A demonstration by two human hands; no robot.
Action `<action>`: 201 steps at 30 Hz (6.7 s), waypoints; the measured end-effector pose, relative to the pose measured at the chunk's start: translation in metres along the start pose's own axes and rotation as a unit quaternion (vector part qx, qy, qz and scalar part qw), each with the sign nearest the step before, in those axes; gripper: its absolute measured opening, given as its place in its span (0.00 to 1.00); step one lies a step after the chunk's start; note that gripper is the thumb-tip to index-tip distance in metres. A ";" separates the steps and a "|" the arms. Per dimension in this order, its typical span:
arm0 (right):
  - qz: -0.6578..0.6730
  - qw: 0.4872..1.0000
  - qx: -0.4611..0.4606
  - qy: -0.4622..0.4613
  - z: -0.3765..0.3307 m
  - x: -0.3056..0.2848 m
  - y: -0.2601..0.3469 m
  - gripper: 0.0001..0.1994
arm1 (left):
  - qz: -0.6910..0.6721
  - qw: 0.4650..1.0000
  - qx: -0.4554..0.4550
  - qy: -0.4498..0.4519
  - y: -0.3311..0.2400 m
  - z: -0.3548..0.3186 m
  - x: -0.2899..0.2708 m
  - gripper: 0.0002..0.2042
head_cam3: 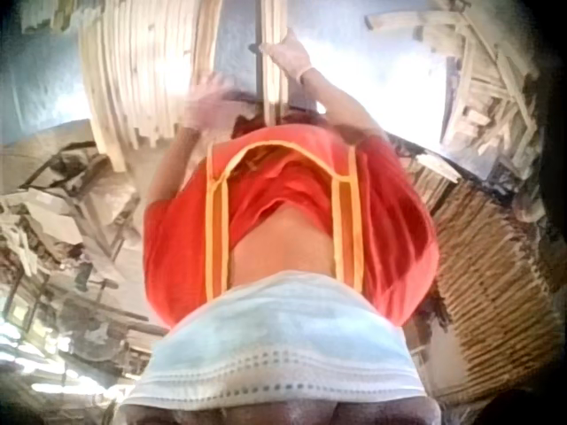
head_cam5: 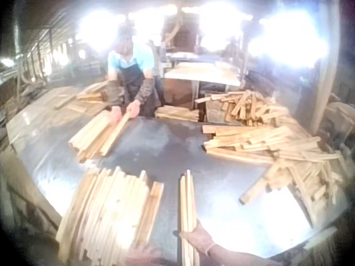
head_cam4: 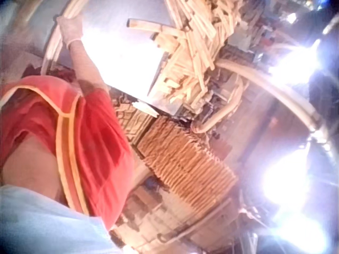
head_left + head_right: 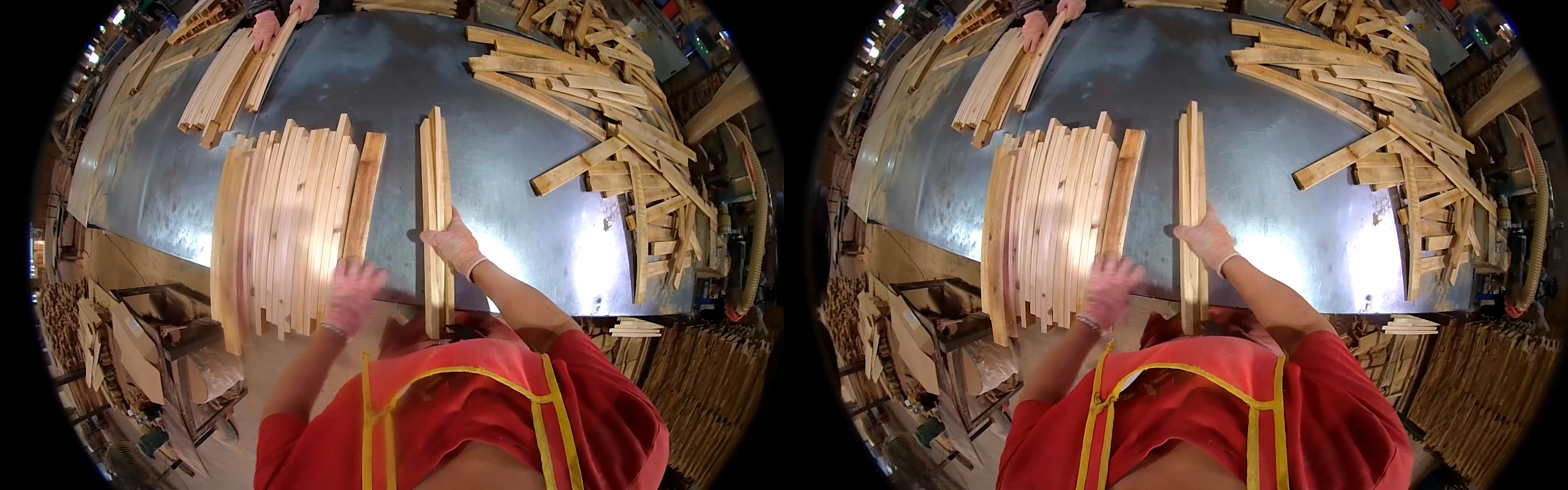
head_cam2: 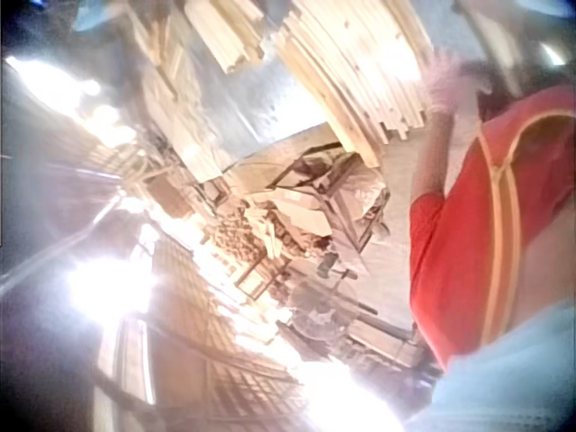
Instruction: The person repeatedly picks up thin wooden planks from a large pile on a metal table and stacks them into a neat pile. They handle the planks one at a time or in small groups, aligning them as they build the stack.
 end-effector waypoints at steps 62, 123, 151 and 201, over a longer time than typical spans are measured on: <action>-0.338 0.860 -0.280 0.261 -0.052 0.028 0.117 0.42 | 0.108 0.974 -0.025 -0.199 0.026 -0.018 -0.118 0.29; -0.426 0.883 -0.196 -0.035 0.155 -0.248 -0.024 0.38 | -0.153 0.770 -0.548 -0.290 0.237 -0.113 -0.056 0.20; -0.569 0.806 -0.068 -0.149 0.219 -0.275 0.081 0.51 | -0.368 0.753 -0.444 -0.318 0.266 -0.168 -0.003 0.31; -0.344 0.890 -0.130 -0.268 0.220 -0.120 0.149 0.40 | -0.182 0.945 -0.253 -0.095 -0.056 0.105 0.030 0.45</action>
Point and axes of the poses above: each hand's wrist, its own z-axis towards the middle knuckle, its own x-axis out of the palm, y = z × x, the point moved 4 cm from there along z, towards the middle knuckle, and after that the axes turned 12 degrees about -z, right-handed, at the moved point
